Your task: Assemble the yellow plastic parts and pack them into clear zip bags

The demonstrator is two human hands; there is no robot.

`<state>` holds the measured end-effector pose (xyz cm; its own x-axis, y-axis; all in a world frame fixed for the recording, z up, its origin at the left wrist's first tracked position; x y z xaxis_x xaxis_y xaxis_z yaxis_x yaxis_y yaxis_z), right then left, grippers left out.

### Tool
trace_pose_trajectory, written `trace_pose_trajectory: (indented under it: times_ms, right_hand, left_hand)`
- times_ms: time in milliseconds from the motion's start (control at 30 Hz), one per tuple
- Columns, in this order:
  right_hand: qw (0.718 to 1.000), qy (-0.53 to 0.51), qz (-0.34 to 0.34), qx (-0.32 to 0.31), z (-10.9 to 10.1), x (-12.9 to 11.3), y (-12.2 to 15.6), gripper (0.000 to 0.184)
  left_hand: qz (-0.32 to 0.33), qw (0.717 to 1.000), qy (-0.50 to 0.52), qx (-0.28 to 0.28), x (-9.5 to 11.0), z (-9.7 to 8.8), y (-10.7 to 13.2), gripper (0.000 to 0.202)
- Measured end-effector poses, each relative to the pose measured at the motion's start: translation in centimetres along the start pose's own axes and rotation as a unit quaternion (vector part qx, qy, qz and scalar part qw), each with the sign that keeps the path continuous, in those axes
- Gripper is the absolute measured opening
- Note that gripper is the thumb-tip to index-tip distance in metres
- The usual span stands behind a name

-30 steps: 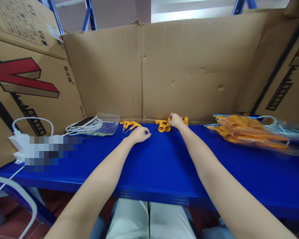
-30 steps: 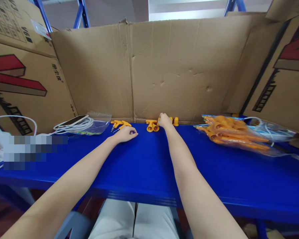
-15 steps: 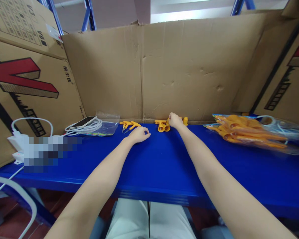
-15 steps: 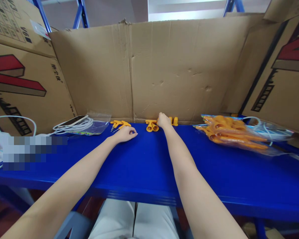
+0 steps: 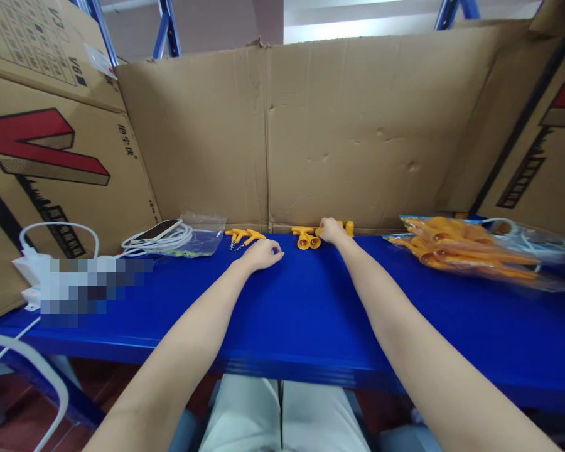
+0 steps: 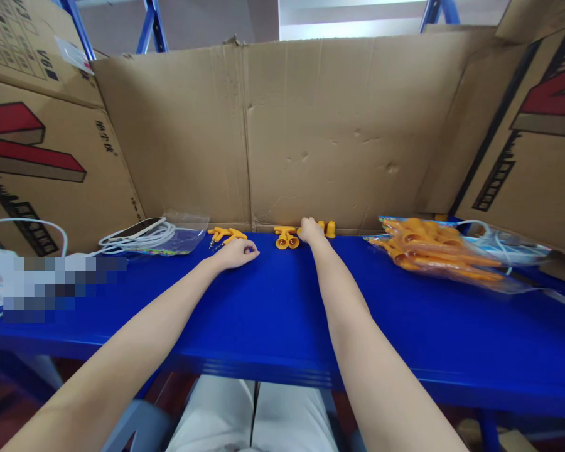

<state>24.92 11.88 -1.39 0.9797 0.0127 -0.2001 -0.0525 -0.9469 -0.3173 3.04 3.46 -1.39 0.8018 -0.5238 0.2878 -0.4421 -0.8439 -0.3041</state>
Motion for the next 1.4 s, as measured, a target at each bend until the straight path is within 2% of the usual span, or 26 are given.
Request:
trace_pose_trajectory:
  times_ms: [167,367,500,700,867,1033,1100,1200,1300,1400]
  right_hand:
    - [1.000,0.008,0.002,0.006,0.3,0.2,-0.6,0.030]
    - [0.998,-0.011,0.062,-0.019,0.2,0.5,-0.7,0.042]
    - [0.994,-0.051,0.076,-0.062,0.3,0.6,-0.5,0.032]
    - [0.991,-0.071,0.076,-0.087,0.8,1.5,-0.4,0.015]
    - [0.991,-0.085,0.038,-0.091,1.1,2.4,-0.3,0.015]
    - [0.991,-0.083,0.038,-0.093,0.7,2.7,0.4,0.017]
    - [0.991,-0.085,0.039,-0.095,0.4,2.7,1.0,0.019]
    - [0.990,-0.093,0.043,-0.092,-0.2,2.7,1.9,0.019]
    - [0.991,-0.100,0.043,-0.082,-0.9,2.8,2.8,0.018]
    - [0.991,-0.113,0.031,-0.064,-1.2,3.0,3.4,0.019]
  left_hand:
    - [0.000,1.000,0.002,0.002,0.0,0.0,0.0,0.018]
    - [0.011,1.000,-0.006,0.003,0.0,0.0,0.0,0.019]
    - [0.009,1.000,-0.010,0.002,-0.1,0.0,-0.1,0.020]
    - [0.002,1.000,-0.009,0.000,0.0,0.0,-0.1,0.019]
    - [-0.006,1.000,-0.017,-0.003,0.1,-0.1,0.0,0.019]
    - [-0.012,1.000,-0.024,-0.008,0.1,-0.1,0.1,0.021]
    - [-0.031,0.999,-0.033,0.004,-0.1,-0.3,0.0,0.022]
    - [-0.090,0.993,-0.061,0.051,-1.0,-0.9,0.0,0.023]
    - [-0.156,0.976,-0.109,0.108,-2.3,-1.7,0.3,0.024]
    - [-0.217,0.958,-0.136,0.128,-3.5,-2.0,0.7,0.029]
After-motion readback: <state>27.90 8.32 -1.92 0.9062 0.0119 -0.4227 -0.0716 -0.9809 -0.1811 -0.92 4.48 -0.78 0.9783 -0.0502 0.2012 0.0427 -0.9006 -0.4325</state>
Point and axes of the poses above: each hand's wrist, its own y-axis away from the middle knuckle, its own z-axis out of the palm, x = y × z, the point moved 4 cm from there along -y, towards the middle knuckle, and after that the axes turned 2 degrees about -z, right-handed, at the moved point
